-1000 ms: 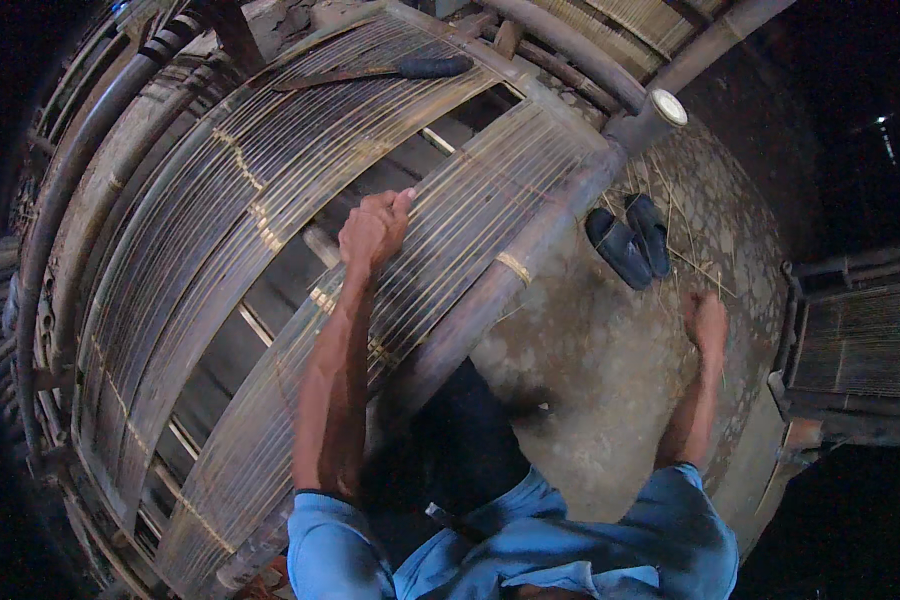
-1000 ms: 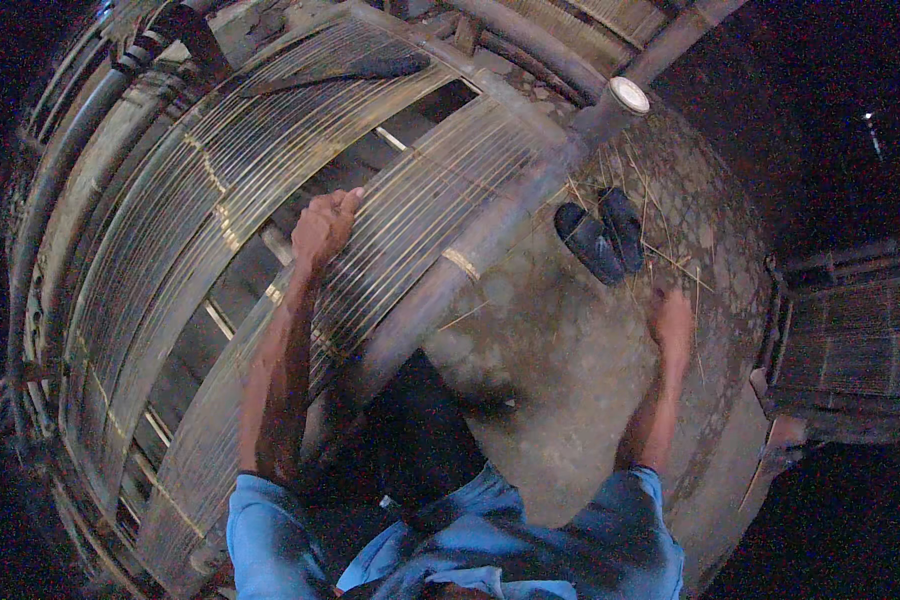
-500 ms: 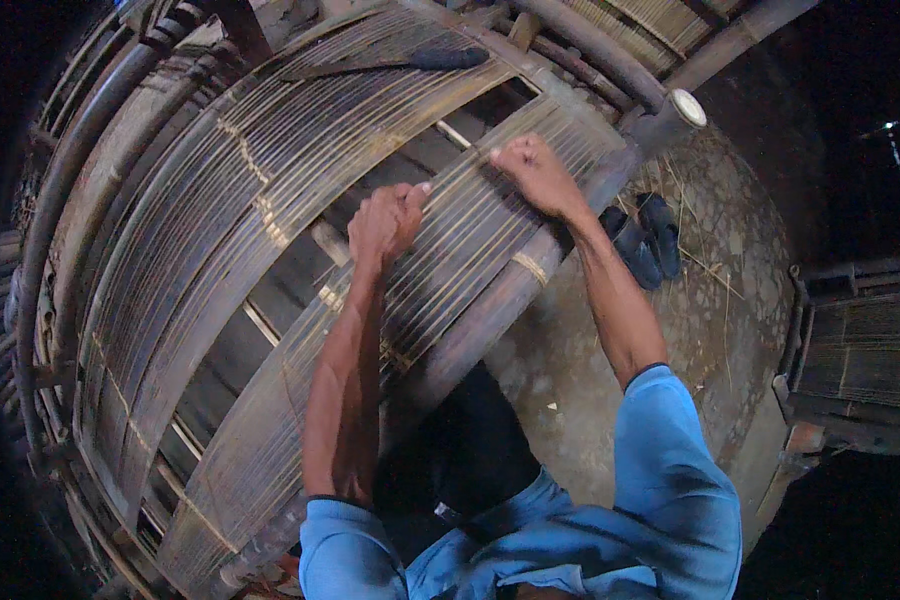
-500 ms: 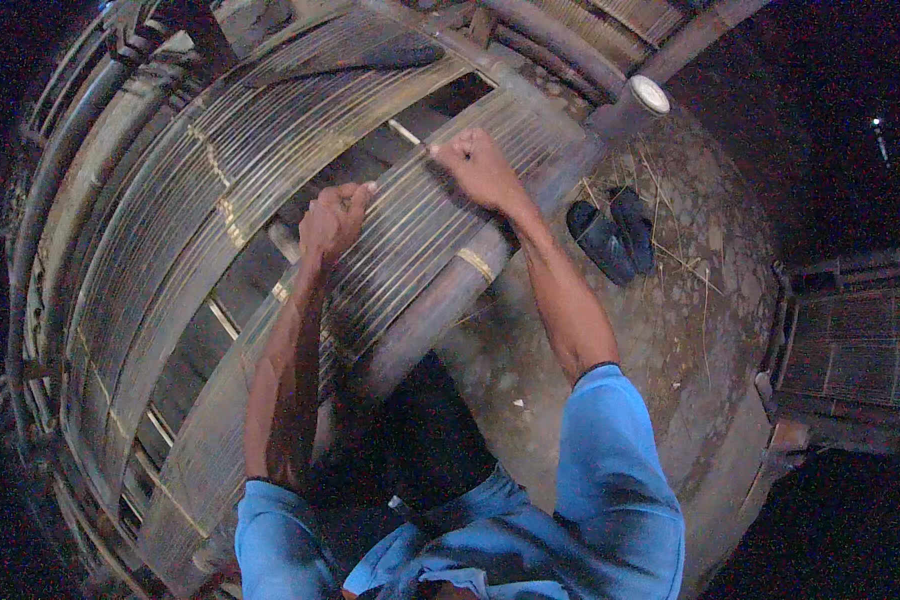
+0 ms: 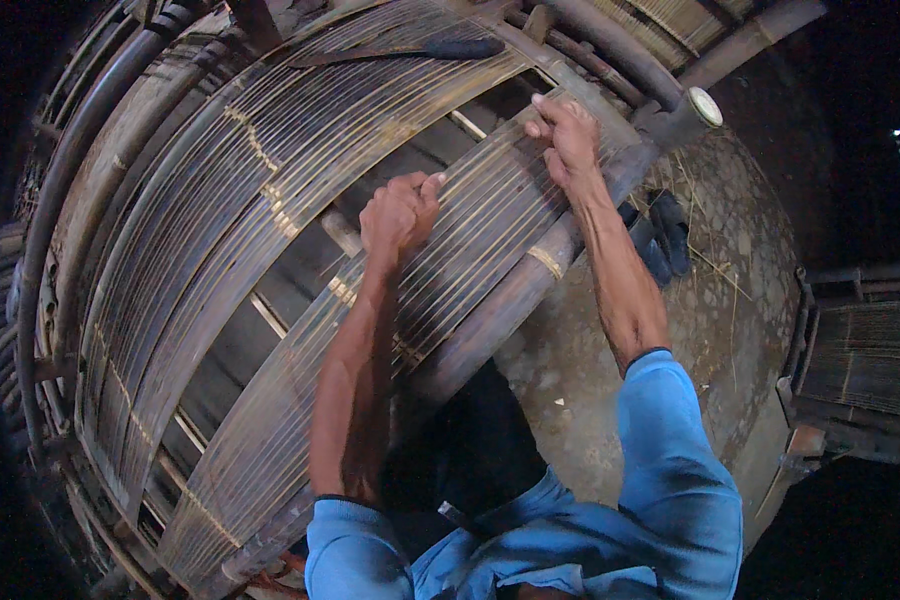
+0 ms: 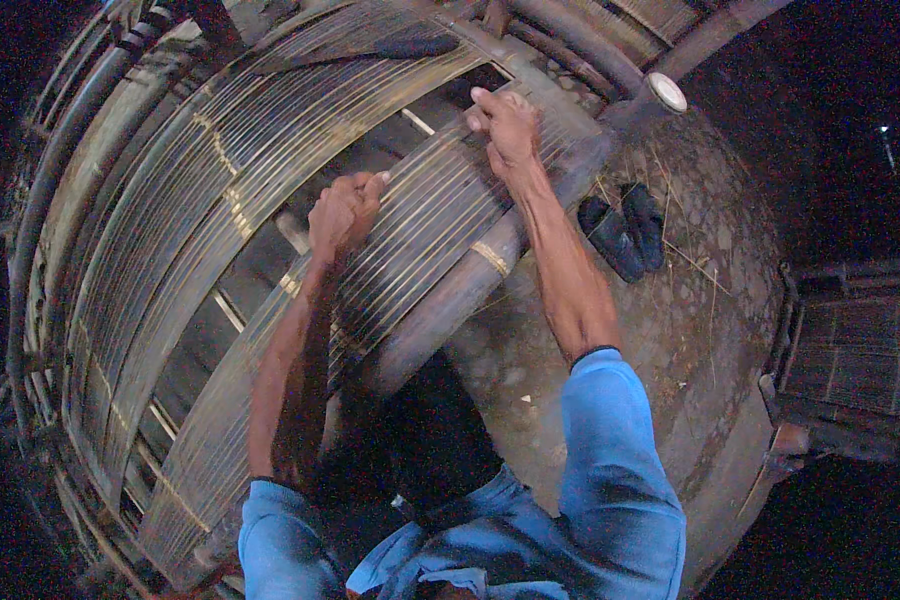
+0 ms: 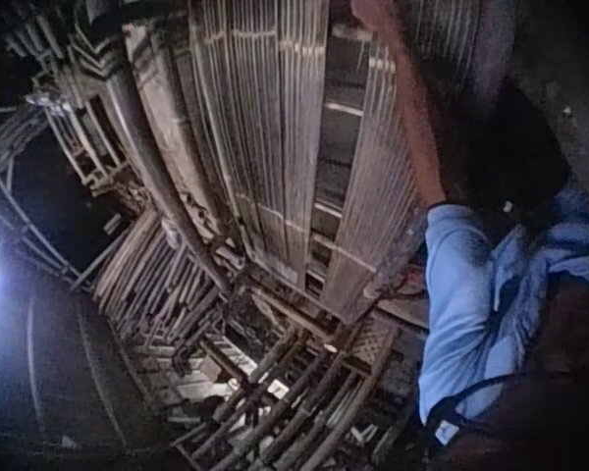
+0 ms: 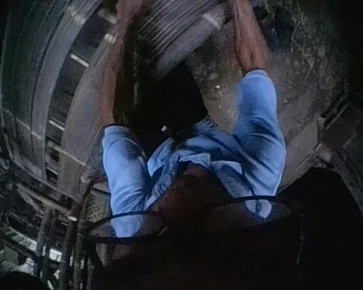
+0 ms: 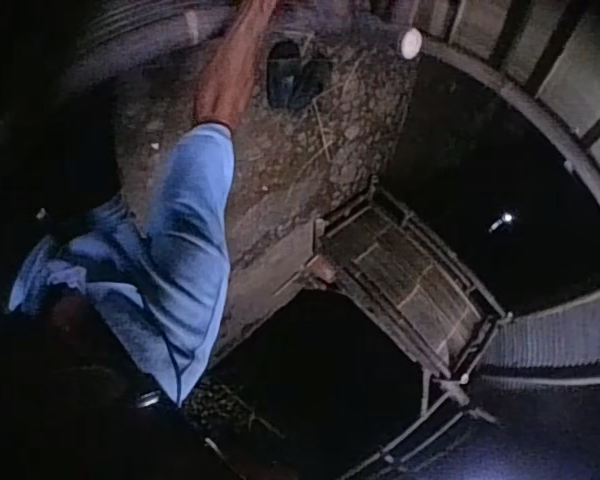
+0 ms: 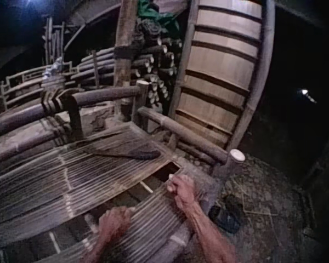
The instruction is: The person is weaving a bamboo mat by hand, threading thin red strings between bamboo slats on a large frame and pushing the slats together.
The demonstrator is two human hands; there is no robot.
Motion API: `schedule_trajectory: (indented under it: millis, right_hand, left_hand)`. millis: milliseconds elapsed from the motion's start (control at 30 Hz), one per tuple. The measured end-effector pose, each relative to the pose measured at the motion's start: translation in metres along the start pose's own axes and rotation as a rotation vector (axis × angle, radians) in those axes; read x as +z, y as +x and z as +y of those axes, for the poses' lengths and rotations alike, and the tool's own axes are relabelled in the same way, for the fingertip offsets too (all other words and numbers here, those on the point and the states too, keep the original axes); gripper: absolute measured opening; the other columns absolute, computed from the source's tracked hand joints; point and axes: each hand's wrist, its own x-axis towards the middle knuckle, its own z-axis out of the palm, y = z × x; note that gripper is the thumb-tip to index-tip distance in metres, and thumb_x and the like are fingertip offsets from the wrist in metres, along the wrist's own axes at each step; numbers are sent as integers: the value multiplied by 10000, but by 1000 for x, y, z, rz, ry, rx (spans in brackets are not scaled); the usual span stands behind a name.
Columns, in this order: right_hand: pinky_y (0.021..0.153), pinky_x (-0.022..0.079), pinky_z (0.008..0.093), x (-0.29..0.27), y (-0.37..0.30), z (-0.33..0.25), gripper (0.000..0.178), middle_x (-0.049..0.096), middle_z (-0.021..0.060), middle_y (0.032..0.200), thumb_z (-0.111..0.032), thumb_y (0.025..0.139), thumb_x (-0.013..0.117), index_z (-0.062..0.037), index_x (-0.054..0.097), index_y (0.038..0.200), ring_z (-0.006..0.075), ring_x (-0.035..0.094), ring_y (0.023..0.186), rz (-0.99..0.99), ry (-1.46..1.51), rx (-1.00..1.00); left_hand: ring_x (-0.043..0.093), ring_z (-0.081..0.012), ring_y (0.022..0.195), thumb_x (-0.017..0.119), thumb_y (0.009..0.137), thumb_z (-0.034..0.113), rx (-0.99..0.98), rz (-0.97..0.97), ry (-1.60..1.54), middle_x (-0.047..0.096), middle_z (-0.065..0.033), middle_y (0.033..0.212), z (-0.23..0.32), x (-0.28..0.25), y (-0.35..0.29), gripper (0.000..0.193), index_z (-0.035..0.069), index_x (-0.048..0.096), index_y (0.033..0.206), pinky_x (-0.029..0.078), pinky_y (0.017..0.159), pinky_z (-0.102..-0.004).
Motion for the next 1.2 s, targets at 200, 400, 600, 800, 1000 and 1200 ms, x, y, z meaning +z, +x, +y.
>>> schedule_trajectory:
  millis: [200,400,600,800,1000,1200]
  right_hand:
    - [533,364,323,23,-87,40,389,525,-19,591,-233,956,714,-102,541,633,109,485,556,108,-269,-203]
    - [824,486,308,-46,-83,36,284,731,97,904,-236,997,652,40,720,992,177,660,842,155,154,-51]
    - [1017,458,355,-226,-177,54,457,696,121,1234,-374,1035,608,9,673,1276,218,622,1129,255,-693,-74]
    - [1053,446,414,-256,-237,51,593,620,211,1304,-384,938,751,43,602,1322,315,582,1220,460,-1237,-335]
    - [976,489,367,-37,-197,25,389,646,106,1190,-182,898,789,-30,669,1236,232,610,1102,38,-843,-546]
    - [881,517,329,184,-227,18,162,722,80,979,-111,853,791,-30,728,978,211,680,946,-823,-487,-591]
  left_hand:
    - [693,-458,978,529,975,484,86,59,50,735,-228,1010,1,1,3,411,173,785,1058,551,893,-528]
    - [729,-395,942,515,979,453,112,7,48,752,-199,985,3,-6,-2,419,141,791,1020,570,865,-534]
    - [645,-400,1004,718,819,339,328,409,-113,686,-219,1045,-36,-1,-53,423,61,712,1139,519,881,-500]
    - [544,-345,869,839,760,304,139,793,130,549,-139,871,-127,-54,-259,352,73,588,847,406,771,-469]
    - [536,-322,797,837,781,242,-90,743,408,537,-104,809,-148,-69,-352,310,71,581,819,402,730,-452]
    - [571,-308,799,745,869,92,-63,727,119,603,-113,841,-146,-57,-348,127,52,627,889,424,683,-402]
